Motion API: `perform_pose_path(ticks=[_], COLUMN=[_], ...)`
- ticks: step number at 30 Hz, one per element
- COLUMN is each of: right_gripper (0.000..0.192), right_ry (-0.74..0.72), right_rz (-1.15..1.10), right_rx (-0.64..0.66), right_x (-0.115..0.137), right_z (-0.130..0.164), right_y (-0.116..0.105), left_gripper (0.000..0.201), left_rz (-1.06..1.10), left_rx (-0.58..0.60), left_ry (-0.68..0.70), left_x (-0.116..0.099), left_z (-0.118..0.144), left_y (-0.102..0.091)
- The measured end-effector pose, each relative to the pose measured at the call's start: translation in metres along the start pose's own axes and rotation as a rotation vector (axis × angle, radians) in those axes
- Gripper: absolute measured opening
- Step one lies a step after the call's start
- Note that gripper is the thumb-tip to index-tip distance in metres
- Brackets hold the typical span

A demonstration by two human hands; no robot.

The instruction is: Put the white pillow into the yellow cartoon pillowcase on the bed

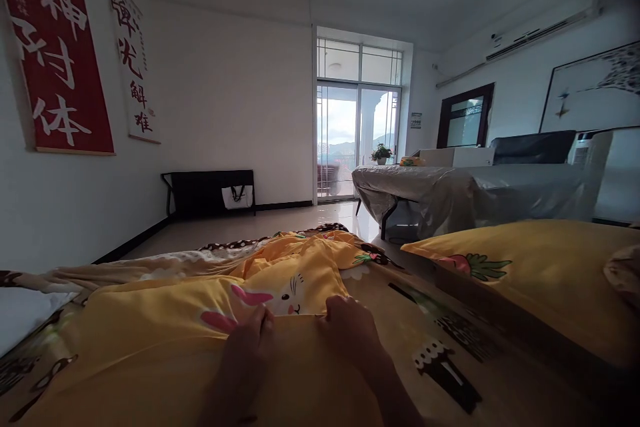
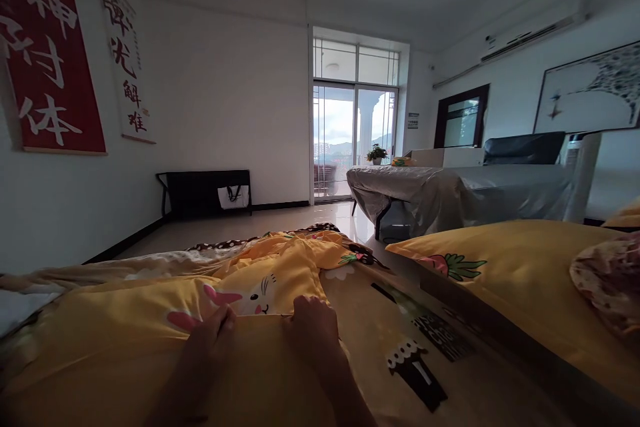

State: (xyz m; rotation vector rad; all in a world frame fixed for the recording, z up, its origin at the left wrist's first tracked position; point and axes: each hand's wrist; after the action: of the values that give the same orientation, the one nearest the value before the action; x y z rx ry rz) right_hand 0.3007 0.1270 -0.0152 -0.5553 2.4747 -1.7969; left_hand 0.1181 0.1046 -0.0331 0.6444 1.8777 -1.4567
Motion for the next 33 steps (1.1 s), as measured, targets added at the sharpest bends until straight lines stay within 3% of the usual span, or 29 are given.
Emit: perform_pose_path(ticks=[15,23,33], right_gripper=[0.026,0.023,0.022], right_ry=[-0.055,-0.006,-0.011], right_rz=[0.001,-0.003,0.024], right_rx=[0.026,0.014,-0.002], right_x=[0.0056,0.0097,0.0100], right_z=[0.0042,0.0028,-0.0016], right_y=[0.0017,-0.0073,0.0012], left_gripper=[0.026,0.026,0.025], left_rz=[0.018,0.011,-0.003], left_rx=[-0.044,-0.029,-0.002], left_ry=[-0.039,-0.031,-0.030], left_x=[0.0011,0.0039,0.0033], left_z=[-0.0010,-0.0033,-0.0027], left_y=[-0.0016,-0.0003,-0.0003])
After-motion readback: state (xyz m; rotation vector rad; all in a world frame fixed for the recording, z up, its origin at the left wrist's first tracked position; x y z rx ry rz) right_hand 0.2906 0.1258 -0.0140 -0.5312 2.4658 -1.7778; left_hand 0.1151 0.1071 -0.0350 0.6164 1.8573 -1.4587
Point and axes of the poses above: each hand's wrist, its own z-axis away from the middle knuckle, its own y-axis out of the palm, x = y × z, and after that the axes turned 14 degrees about -y, right-handed
